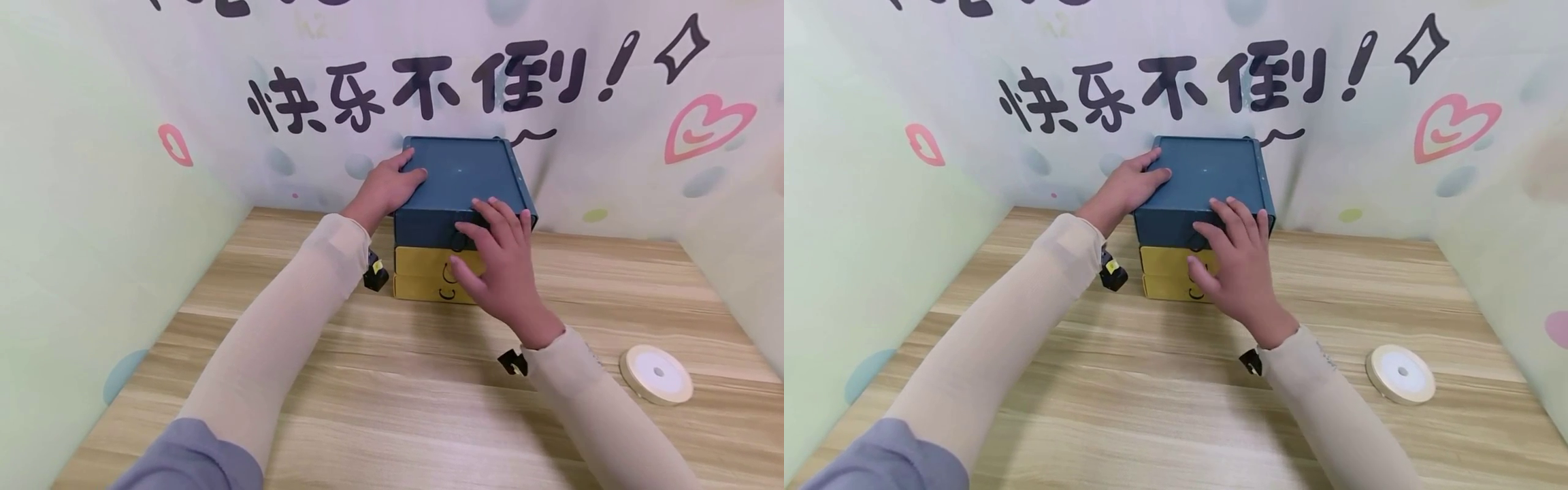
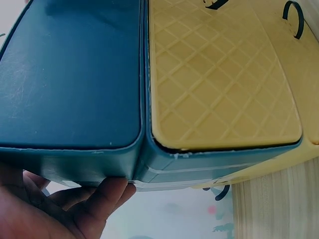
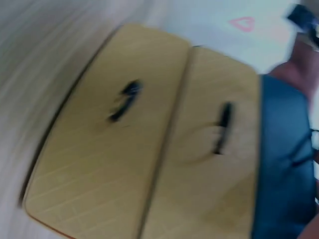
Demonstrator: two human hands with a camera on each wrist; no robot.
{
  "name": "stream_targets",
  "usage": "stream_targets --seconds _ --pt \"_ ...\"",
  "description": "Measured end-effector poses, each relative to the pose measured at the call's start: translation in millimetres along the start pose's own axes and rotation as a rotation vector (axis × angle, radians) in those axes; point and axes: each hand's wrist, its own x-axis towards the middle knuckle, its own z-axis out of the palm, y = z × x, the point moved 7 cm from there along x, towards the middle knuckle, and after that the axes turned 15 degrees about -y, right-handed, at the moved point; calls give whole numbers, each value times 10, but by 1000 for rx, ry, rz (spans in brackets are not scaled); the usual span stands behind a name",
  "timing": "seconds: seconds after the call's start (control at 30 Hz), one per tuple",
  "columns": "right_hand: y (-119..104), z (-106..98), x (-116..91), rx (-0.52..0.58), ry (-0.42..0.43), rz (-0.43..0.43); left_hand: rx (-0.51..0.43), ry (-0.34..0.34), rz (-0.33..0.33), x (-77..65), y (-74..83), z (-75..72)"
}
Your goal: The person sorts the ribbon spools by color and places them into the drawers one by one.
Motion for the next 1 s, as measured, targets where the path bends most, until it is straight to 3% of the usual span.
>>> stream_targets --seconds 0.13,0.23,0.33,0.5,0.6,0.77,1.0 --pt "3 -168 -50 252 -24 51 -7 -3 10 4 12 -2" --pt "30 -273 -121 411 8 99 -7 -11 12 10 15 -2" --pt "46 -336 -187 490 48 125 -2 -14 7 10 16 1" --pt "103 -338 -278 513 43 196 -3 -11 1 12 16 12" --pt "179 -285 -343 557 0 302 -6 -9 -3 8 7 17" --pt "320 -114 -467 730 -160 493 -9 -9 -6 0 -1 19" --pt "487 155 -635 945 -324 617 -14 -17 -9 -6 -4 18"
